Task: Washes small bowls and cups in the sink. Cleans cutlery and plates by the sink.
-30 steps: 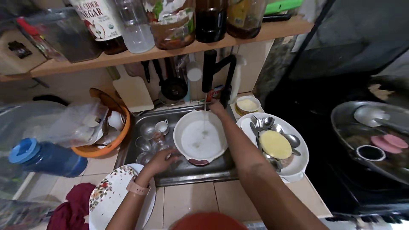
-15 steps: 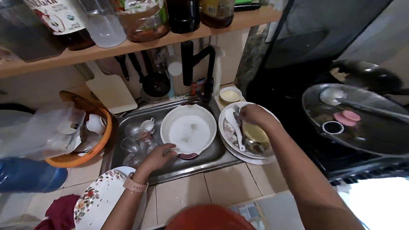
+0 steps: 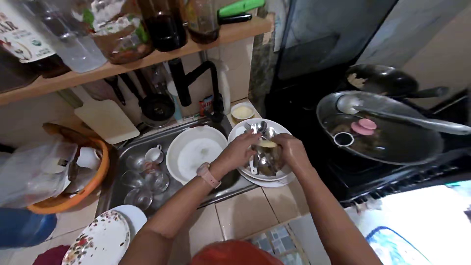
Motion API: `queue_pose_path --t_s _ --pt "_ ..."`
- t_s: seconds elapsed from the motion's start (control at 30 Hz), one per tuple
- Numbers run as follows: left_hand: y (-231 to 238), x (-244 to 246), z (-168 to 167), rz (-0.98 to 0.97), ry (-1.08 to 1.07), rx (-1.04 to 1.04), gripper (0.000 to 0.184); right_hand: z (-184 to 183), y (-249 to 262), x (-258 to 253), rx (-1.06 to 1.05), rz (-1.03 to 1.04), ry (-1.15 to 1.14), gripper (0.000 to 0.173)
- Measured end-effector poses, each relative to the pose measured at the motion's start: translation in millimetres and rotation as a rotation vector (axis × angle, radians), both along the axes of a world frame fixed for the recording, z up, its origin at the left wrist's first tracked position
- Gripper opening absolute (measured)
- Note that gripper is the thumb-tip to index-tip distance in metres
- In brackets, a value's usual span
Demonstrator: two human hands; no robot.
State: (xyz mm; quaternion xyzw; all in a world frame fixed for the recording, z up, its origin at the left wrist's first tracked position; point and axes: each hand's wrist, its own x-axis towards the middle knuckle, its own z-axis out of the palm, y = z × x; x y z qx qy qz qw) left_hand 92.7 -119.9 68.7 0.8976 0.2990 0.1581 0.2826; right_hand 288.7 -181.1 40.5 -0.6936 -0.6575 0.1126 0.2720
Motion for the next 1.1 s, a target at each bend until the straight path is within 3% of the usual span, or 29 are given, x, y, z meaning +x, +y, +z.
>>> queue_pose_path --t_s 0.07,0.17,0.3,0.4,0.5,0.57,0.7,0.83,0.9,1.0,1.1 --pt "13 28 -1 -0.04 0.061 0.092 0.065 8 -4 -2 0.121 0.05 0.059 0.025" --pt "35 55 7 -0.078 0.139 0.052 0.042 -1 -3 1 0.338 0.019 0.163 0.028" --pt "73 65 31 0.117 0.026 -0.027 0.04 -19 -13 19 0.281 -0.085 0.324 0.041" --pt "123 72 23 0.301 -0.041 -0.022 0.045 -42 -24 22 0.218 -0.075 0.396 0.038" --pt "161 82 1 0.428 0.098 -0.03 0.042 -54 -36 18 0.08 -0.011 0.433 0.033" --pt "177 93 -16 0.461 0.243 -0.005 0.039 -69 -39 13 0.162 0.04 0.401 0.025" --pt "221 114 -59 0.255 0.454 0.043 0.03 -92 -35 12 0.38 0.12 0.26 0.02" --pt "252 110 -82 -0.026 0.608 -0.043 0.035 -97 -32 15 0.398 0.138 0.202 0.023" --pt "248 103 -79 -0.05 0.588 -0.054 0.031 -97 -31 17 0.403 0.154 0.193 0.023" --pt "258 94 -101 -0.102 0.526 0.036 0.031 -101 -29 17 0.425 0.164 0.171 0.025" --pt "255 99 -86 -0.02 0.494 -0.07 0.029 -101 -28 15 0.414 0.154 0.176 0.024"
